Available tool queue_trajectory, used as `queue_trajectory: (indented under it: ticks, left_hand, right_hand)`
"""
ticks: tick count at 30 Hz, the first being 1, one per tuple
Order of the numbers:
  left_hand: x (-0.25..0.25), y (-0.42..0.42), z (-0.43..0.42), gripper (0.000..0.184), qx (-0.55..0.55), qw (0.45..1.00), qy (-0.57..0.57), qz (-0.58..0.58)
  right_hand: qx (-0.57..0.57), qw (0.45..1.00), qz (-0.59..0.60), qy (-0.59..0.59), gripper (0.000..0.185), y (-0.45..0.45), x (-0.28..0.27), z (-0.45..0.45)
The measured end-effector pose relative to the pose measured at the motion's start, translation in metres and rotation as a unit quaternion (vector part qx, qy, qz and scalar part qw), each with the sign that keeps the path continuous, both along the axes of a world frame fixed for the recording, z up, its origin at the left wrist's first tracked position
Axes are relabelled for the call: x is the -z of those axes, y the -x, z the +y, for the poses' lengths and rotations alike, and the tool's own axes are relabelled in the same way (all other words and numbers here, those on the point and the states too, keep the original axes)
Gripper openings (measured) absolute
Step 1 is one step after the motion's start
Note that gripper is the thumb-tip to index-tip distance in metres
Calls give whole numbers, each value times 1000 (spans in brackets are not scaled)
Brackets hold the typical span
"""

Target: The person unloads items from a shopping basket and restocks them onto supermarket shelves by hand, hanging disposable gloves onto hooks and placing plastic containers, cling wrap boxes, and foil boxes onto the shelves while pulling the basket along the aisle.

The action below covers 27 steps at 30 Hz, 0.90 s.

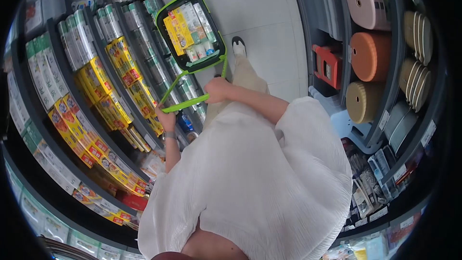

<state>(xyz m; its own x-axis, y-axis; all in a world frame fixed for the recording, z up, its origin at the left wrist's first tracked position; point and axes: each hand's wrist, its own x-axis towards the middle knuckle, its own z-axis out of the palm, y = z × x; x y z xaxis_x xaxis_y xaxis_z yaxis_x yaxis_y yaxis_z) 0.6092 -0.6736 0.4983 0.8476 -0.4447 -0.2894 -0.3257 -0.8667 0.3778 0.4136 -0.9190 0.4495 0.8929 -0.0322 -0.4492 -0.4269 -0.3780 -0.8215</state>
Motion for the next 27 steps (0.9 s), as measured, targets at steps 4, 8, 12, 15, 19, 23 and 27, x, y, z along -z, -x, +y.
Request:
queue_trajectory:
  ticks: [4,8,12,15,19,23,27]
  left_hand:
    - [28,-21,10,53,-8,998,0,-59]
    - [21,-49,-42,52,-52,998,34,-4]
    - [66,-101,-69,42,-36,995,72,-51]
    - [116,-137,-98,39,-49,993,98,-42]
    - [160,-180,-140,44,-58,994,73,-62]
    - [230,-243,-148,46,-17,993,110,-50]
    - [282,-282,-166,51,7,996,91,-19]
  right_hand:
    - [-21,1000,-8,-6,37,-23,5,-16]
    - [68,997,-11,-28,36,-40,12,-35]
    - [244,964,-103,-8,23,-34,48,-73]
    - [322,931,-163,54,23,-47,89,-103]
    - [332,941,-67,6,25,-94,116,-146]
    - [356,933,-23,42,32,-141,161,-186]
    - [367,928,9,72,41,-172,215,-213]
